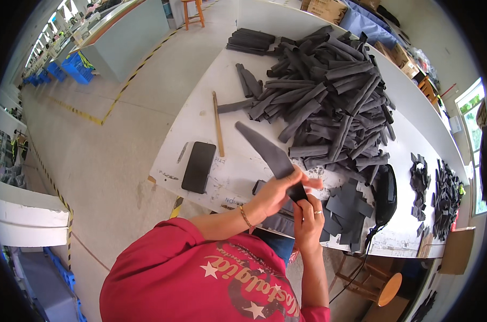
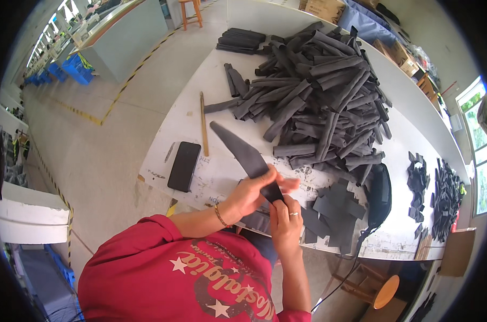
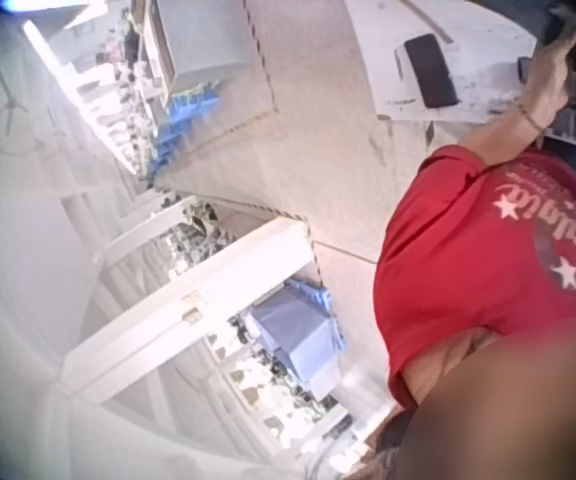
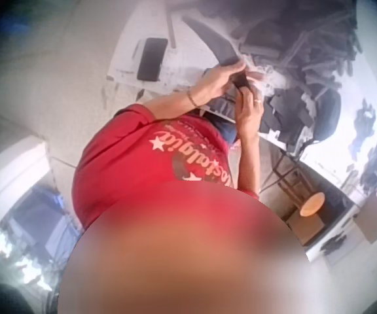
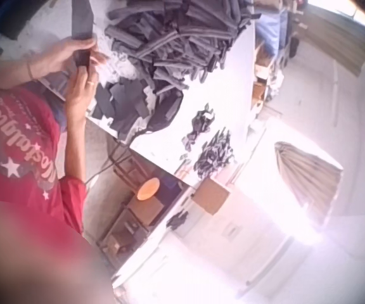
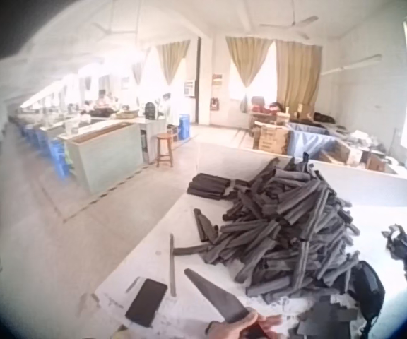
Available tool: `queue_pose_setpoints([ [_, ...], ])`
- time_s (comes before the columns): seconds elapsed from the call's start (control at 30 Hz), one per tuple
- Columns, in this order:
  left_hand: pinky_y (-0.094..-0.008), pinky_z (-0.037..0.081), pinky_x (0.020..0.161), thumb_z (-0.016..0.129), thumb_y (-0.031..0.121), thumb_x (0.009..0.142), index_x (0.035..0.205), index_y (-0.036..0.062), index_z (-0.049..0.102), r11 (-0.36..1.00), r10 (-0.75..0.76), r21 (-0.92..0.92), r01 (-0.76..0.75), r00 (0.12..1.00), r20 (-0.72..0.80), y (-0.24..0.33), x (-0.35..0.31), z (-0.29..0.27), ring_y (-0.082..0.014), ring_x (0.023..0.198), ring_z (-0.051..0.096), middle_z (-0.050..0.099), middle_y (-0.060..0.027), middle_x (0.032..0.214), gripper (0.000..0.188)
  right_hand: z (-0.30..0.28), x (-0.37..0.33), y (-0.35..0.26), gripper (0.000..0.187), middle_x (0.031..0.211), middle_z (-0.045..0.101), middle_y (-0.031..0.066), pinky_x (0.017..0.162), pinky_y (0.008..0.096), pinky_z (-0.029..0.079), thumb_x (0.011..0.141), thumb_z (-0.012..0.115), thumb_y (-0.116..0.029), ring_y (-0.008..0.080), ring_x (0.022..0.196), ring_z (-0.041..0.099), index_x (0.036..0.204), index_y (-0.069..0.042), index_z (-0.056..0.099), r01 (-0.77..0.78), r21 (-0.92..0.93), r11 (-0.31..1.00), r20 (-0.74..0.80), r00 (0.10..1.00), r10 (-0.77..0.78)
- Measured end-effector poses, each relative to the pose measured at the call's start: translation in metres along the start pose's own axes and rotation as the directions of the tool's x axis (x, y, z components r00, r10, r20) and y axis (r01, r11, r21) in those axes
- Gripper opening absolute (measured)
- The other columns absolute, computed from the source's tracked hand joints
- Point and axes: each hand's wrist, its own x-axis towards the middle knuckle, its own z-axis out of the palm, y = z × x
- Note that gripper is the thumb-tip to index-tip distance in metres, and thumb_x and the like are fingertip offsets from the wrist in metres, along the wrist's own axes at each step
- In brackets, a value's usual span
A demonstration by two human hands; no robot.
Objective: The recorder is sorting through and inspecting long black foam or rubber parts on a large work surface.
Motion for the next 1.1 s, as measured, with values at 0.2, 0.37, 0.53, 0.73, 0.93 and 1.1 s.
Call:
queue_pose_setpoints([
  [0.2,-0.0365,0.046,0.098,0.053,0.029,0.1,0.096,0.0065,0.057,0.997,-0.076,0.019,0.077,0.997,-0.025,-0.007,-0.002,-0.004,-0.0261,0.116,0.059,0.064,-0.0203,0.118,0.023,-0.001,0.013,-0.006,0.026,0.103,0.058,0.0181,0.074,0.0427,0.049,0.079,0.068,0.003,0.0375,0.089,0.059,0.101,-0.001,0.055,-0.044,0.02,0.999,0.064,0.997,0.043],
  [0.37,-0.0394,0.046,0.099,0.05,0.031,0.101,0.097,0.0071,0.057,0.997,-0.071,0.025,0.072,0.996,-0.051,-0.008,0.0,-0.015,-0.0266,0.113,0.06,0.064,-0.0214,0.119,0.025,-0.006,0.004,0.003,0.027,0.104,0.057,0.0185,0.074,0.0429,0.05,0.079,0.069,0.003,0.0365,0.088,0.06,0.101,-0.002,0.054,-0.058,-0.008,0.998,0.135,0.989,0.059],
  [0.53,-0.0403,0.045,0.099,0.047,0.033,0.101,0.101,0.0087,0.057,0.997,-0.034,0.062,0.035,0.999,-0.007,0.002,0.007,-0.007,-0.0264,0.109,0.06,0.065,-0.0199,0.117,0.026,-0.016,0.003,0.014,0.031,0.102,0.058,0.0168,0.067,0.0414,0.052,0.076,0.072,0.001,0.0341,0.08,0.061,0.1,-0.003,0.052,-0.002,0.063,0.998,0.146,0.989,-0.007],
  [0.73,-0.0385,0.046,0.097,0.048,0.03,0.102,0.108,0.0048,0.057,1.0,-0.013,-0.015,0.014,1.0,0.01,-0.009,0.007,-0.001,-0.0257,0.112,0.061,0.066,-0.0184,0.116,0.028,-0.005,0.01,0.005,0.023,0.092,0.062,0.0142,0.066,0.0401,0.051,0.076,0.074,0.001,0.0333,0.078,0.062,0.091,-0.002,0.056,-0.1,0.04,0.994,0.004,0.995,0.1],
  [0.93,-0.0408,0.05,0.093,0.054,0.025,0.099,0.12,-0.0001,0.057,0.98,0.2,0.018,-0.2,0.97,-0.137,0.023,0.009,0.015,-0.0291,0.106,0.064,0.067,-0.0134,0.1,0.033,-0.018,0.008,0.015,0.02,0.093,0.062,0.0136,0.058,0.037,0.05,0.076,0.074,0.001,0.0314,0.07,0.063,0.088,-0.003,0.059,-0.029,0.102,0.994,-0.043,0.998,0.034],
  [1.1,-0.0408,0.05,0.095,0.052,0.028,0.1,0.114,0.0024,0.059,0.99,0.142,0.02,-0.141,0.99,-0.027,0.01,0.007,0.022,-0.029,0.101,0.066,0.065,-0.007,0.084,0.03,-0.027,0.017,0.009,0.017,0.091,0.064,0.0124,0.055,0.0347,0.049,0.076,0.075,0.001,0.0283,0.066,0.062,0.085,-0.003,0.061,-0.029,0.129,0.991,-0.048,0.998,0.036],
])
